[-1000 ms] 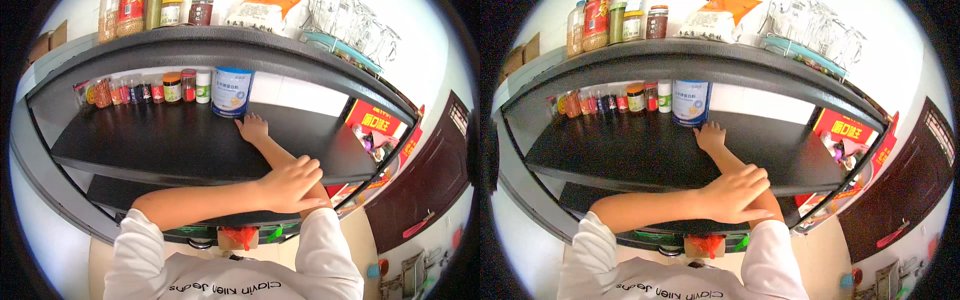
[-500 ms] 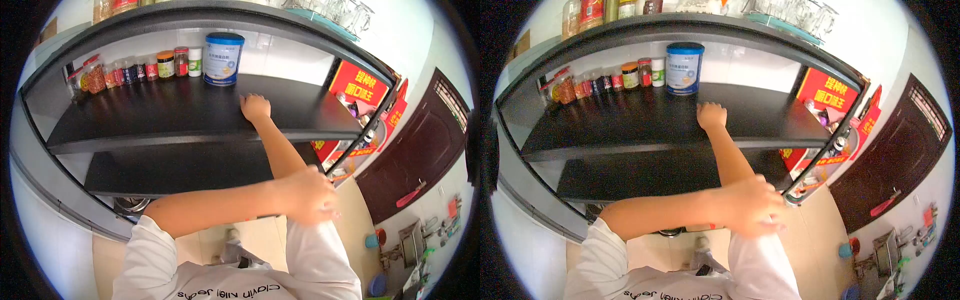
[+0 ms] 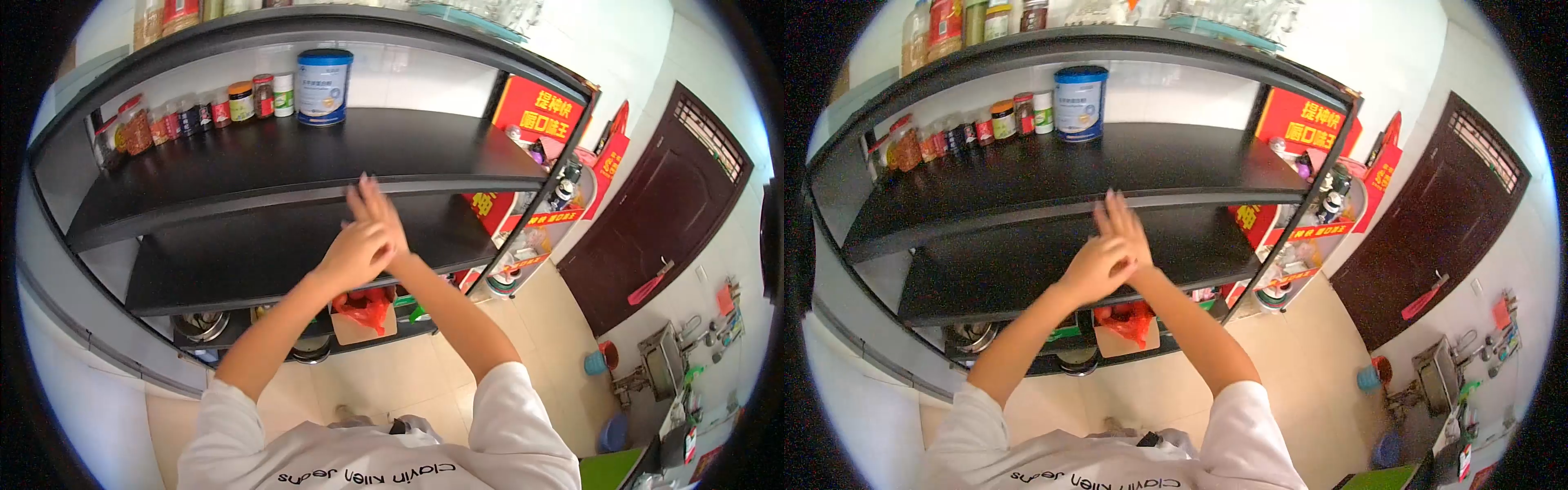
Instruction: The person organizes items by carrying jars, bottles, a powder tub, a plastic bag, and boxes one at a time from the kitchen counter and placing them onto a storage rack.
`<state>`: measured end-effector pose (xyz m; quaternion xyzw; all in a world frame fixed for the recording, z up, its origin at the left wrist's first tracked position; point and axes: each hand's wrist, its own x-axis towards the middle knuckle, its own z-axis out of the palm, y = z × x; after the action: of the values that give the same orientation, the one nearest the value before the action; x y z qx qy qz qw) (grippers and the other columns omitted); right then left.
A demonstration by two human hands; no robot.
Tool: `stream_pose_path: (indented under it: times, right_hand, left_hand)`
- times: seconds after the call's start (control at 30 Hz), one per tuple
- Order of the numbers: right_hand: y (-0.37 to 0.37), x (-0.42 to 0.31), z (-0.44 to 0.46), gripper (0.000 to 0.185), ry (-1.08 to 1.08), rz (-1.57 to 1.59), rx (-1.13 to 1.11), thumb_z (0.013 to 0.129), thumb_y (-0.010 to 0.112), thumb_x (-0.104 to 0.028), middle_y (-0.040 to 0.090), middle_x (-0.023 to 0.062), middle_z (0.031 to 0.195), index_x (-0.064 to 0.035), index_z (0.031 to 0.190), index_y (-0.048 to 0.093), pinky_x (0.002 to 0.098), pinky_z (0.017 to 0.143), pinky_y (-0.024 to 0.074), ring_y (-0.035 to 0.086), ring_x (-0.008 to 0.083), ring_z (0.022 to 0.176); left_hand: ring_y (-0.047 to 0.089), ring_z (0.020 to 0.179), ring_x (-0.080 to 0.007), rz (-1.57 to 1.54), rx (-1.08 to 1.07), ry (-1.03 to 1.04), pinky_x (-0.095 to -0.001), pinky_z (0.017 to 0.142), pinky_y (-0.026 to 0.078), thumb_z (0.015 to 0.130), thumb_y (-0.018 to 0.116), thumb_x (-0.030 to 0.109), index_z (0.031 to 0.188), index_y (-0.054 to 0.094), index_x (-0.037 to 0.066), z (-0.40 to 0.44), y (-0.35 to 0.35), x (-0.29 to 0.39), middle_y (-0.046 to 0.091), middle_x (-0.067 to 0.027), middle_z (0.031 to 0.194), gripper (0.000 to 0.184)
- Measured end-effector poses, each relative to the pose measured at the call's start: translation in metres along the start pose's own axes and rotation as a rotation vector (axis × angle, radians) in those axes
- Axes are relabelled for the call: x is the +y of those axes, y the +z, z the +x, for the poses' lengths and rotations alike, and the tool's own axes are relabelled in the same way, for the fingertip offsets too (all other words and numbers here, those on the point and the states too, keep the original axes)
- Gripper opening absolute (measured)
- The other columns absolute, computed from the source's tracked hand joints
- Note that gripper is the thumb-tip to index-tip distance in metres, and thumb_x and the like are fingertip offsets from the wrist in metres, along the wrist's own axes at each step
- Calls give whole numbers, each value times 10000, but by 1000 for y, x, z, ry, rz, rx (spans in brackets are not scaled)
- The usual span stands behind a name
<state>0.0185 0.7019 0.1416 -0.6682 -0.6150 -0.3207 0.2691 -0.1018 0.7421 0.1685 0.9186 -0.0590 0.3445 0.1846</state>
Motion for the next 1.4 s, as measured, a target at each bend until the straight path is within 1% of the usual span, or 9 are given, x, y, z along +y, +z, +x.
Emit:
stream_pose_path:
  times: [0.03,0.1,0.13,0.2,0.23,0.33,0.53,0.8,1.4]
  right_hand:
    - [8,11,-34,707,-12,569,-125,838,648,-175,287,161,1502,-19,1435,302,397,1091,327,322,289,1373]
    - [9,-4,-97,549,54,790,-249,830,605,-247,344,214,1457,-55,1328,481,378,1069,365,402,319,1310]
    - [22,-5,-130,482,-130,560,-157,785,647,-236,485,196,1334,-73,1227,547,397,984,432,488,323,1210]
    - [-13,-29,-184,368,46,586,-339,723,691,-231,605,125,1015,-69,1035,584,439,804,462,581,324,914]
    - [-50,-46,-195,353,19,377,-260,743,680,-214,613,143,1007,-56,1044,580,464,766,465,602,331,886]
    - [-94,-61,-259,357,365,609,-595,817,631,-207,602,218,1059,-21,1108,540,452,819,476,591,387,939]
    - [-193,-72,-366,269,753,530,-228,827,633,-150,657,170,981,-20,1060,606,424,821,485,607,345,937]
    - [-311,-97,-490,138,1345,326,228,813,650,-82,675,109,874,-48,946,662,348,739,525,650,238,807]
    - [-464,-155,-625,239,1645,-13,714,802,618,12,626,84,822,-25,1038,604,294,682,519,626,182,780]
  left_hand:
    - [557,851,-297,15,28,24,-411,784,440,824,630,185,817,560,58,-15,10,8,574,-105,876,145]
    - [545,881,-294,26,74,10,-403,786,428,821,629,180,827,555,67,-45,34,29,568,-90,891,135]
    - [539,864,-295,11,28,-47,-404,780,419,819,633,185,850,569,65,-59,43,40,570,-87,907,139]
    - [535,850,-286,-81,47,-105,-405,770,415,834,638,207,869,578,62,-91,74,52,570,-85,901,161]
    - [541,855,-292,-75,20,-158,-407,763,417,821,648,208,853,585,66,-102,85,67,574,-84,894,159]
    - [539,793,-318,-250,31,-349,-400,709,424,883,590,206,799,599,12,-146,145,91,569,-113,807,212]
    - [566,734,-277,-566,-206,-597,-366,679,425,970,485,257,780,612,-23,-159,222,196,578,-140,758,362]
    - [638,756,-164,-860,-489,-411,-275,715,499,914,573,95,874,635,-45,-171,288,343,631,-93,837,159]
    - [628,758,-130,-1172,-930,-237,-260,727,503,877,604,17,921,607,-10,-190,385,545,654,-60,849,51]
